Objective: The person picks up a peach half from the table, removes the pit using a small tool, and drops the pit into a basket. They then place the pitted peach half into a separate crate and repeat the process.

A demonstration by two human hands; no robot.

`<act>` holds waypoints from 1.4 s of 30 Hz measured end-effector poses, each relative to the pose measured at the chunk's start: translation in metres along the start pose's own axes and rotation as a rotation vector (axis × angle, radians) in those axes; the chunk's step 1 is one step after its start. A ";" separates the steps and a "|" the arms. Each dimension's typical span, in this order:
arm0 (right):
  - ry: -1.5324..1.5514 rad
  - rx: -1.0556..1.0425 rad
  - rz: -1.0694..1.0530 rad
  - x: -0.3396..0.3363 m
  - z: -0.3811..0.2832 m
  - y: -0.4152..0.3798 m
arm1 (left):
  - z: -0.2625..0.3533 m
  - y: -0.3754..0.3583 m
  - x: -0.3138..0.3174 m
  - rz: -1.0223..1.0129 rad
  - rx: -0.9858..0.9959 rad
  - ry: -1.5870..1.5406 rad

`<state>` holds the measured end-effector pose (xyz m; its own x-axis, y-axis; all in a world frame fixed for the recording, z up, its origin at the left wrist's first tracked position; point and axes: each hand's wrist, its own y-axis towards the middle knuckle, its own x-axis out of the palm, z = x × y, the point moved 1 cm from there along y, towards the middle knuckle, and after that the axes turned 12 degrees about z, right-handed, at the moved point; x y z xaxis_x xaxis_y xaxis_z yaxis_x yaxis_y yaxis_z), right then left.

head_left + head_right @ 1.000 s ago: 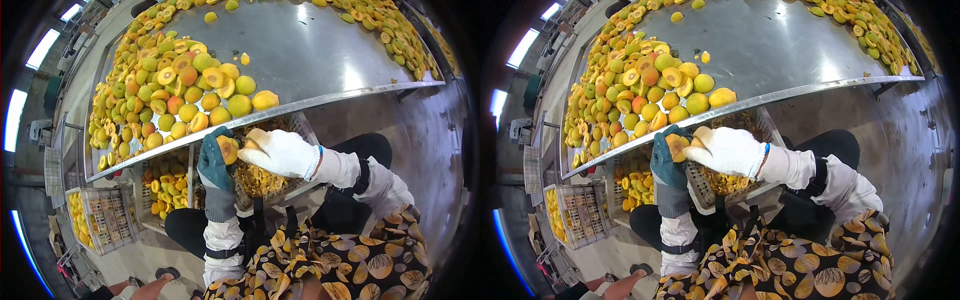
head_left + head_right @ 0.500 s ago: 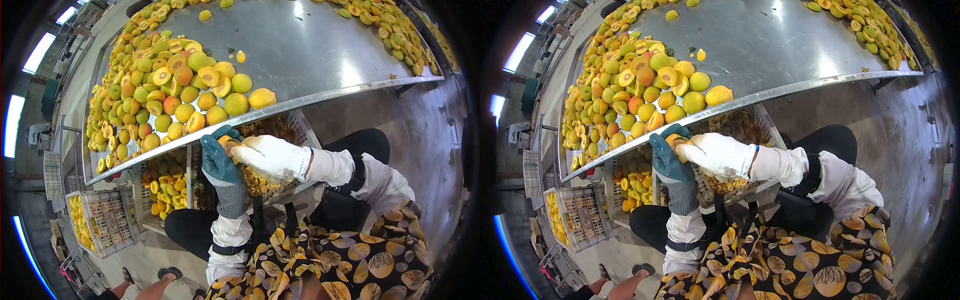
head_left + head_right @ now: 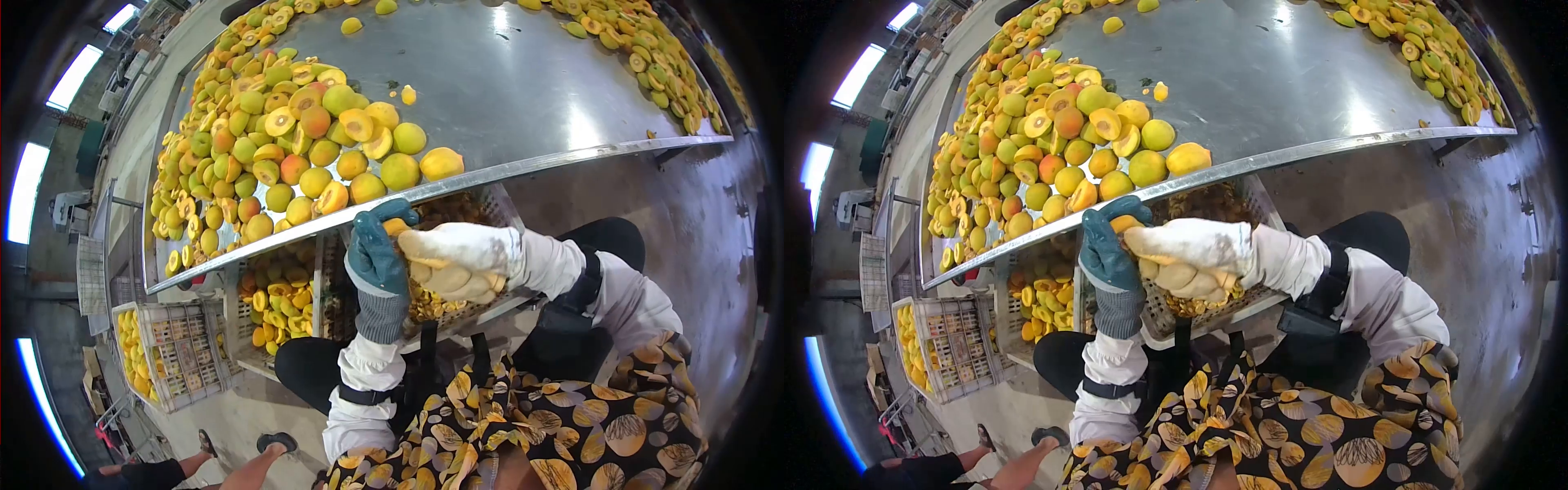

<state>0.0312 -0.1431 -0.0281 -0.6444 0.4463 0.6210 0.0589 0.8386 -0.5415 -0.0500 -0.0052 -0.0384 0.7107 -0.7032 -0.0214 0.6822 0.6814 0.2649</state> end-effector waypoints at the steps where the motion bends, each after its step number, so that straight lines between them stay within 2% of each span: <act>1: 0.034 0.027 -0.025 -0.001 -0.001 -0.001 | -0.001 0.000 -0.002 -0.040 0.048 0.015; 2: 0.062 0.051 -0.050 0.000 -0.003 -0.002 | -0.002 -0.001 -0.004 -0.048 0.058 0.046; 4: -0.217 -0.027 0.096 0.009 -0.007 -0.005 | 0.001 0.000 -0.008 -0.067 0.080 0.110; 5: -0.360 -0.065 0.170 0.013 -0.008 -0.007 | -0.005 0.002 -0.012 -0.062 0.194 0.218; 6: -0.332 -0.193 0.120 0.008 0.006 0.004 | -0.008 0.003 -0.014 -0.049 0.260 0.243; 8: -0.057 0.021 0.079 0.008 0.004 0.003 | -0.011 0.008 -0.016 -0.044 0.391 0.291; 11: 0.376 0.159 -0.419 -0.010 0.018 0.027 | -0.002 0.006 -0.005 -0.021 0.139 -0.023; 13: 0.347 0.161 -0.460 -0.013 0.013 0.029 | 0.008 0.004 -0.003 -0.027 -0.043 -0.179; 14: 0.335 0.164 -0.479 -0.013 0.012 0.029 | 0.010 0.004 -0.004 -0.032 -0.056 -0.183; 16: 0.029 0.049 -0.203 -0.014 0.015 0.031 | 0.011 0.005 -0.008 -0.044 -0.081 -0.188; 18: -0.410 -0.126 -0.061 -0.011 0.012 0.032 | 0.001 0.012 -0.025 -0.076 -0.337 -0.275; 19: -0.697 -0.245 -0.056 -0.008 0.007 0.029 | -0.002 0.016 -0.035 -0.087 -0.463 -0.319; 20: -0.963 -0.470 -0.054 -0.004 0.003 0.024 | -0.001 0.017 -0.047 0.028 -0.527 -0.243; 21: -1.228 -0.705 0.001 0.000 -0.001 0.019 | 0.003 0.022 -0.070 0.101 -0.419 -0.076; 22: -1.427 -0.599 0.137 0.001 -0.005 0.014 | 0.007 0.027 -0.093 0.182 -0.326 0.105; 23: -1.613 -0.498 0.265 -0.004 -0.002 0.015 | -0.010 0.041 -0.124 0.251 -0.024 0.444; 24: -1.786 -0.383 0.400 -0.010 0.004 0.017 | -0.013 0.061 -0.151 0.197 0.065 0.707; 25: -1.793 -0.372 0.398 -0.015 0.013 0.021 | -0.013 0.071 -0.172 0.205 0.273 1.130; 26: -1.805 -0.361 0.397 -0.022 0.021 0.026 | -0.005 0.087 -0.178 0.241 0.146 1.348; 28: -1.818 -0.396 0.392 -0.020 0.028 0.029 | -0.015 0.119 -0.188 0.183 0.337 1.502; 29: -1.814 -0.443 0.391 -0.017 0.029 0.029 | -0.018 0.140 -0.185 -0.007 0.161 1.656; 30: -1.808 -0.490 0.391 -0.015 0.029 0.029 | -0.030 0.159 -0.183 -0.098 0.059 1.742; 31: -1.817 -0.451 0.395 -0.014 0.028 0.029 | -0.036 0.175 -0.182 -0.171 -0.005 1.696; 34: -1.867 -0.407 0.435 -0.017 0.027 0.029 | -0.031 0.184 -0.166 -0.396 0.075 1.718; 35: -1.851 -0.409 0.436 -0.017 0.027 0.028 | -0.020 0.188 -0.161 -0.420 -0.100 1.715; 37: -1.826 -0.419 0.448 -0.013 0.022 0.024 | -0.025 0.191 -0.165 -0.404 -0.182 1.631; 39: -1.714 -0.556 0.434 -0.011 0.023 0.022 | -0.032 0.189 -0.165 -0.393 -0.230 1.547; 40: -1.656 -0.627 0.429 -0.010 0.022 0.022 | -0.037 0.184 -0.169 -0.314 -0.202 1.470; 41: -1.594 -0.600 0.444 -0.005 0.019 0.019 | -0.049 0.176 -0.176 -0.239 -0.173 1.389; 42: -1.438 -0.466 0.445 0.003 0.010 0.018 | -0.052 0.174 -0.175 -0.167 -0.140 1.306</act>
<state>0.0229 -0.1304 -0.0416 -0.6529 0.2426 -0.7175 0.4789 0.8662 -0.1429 -0.0463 0.2471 -0.0385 0.2046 -0.1226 -0.9711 0.7332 0.6765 0.0690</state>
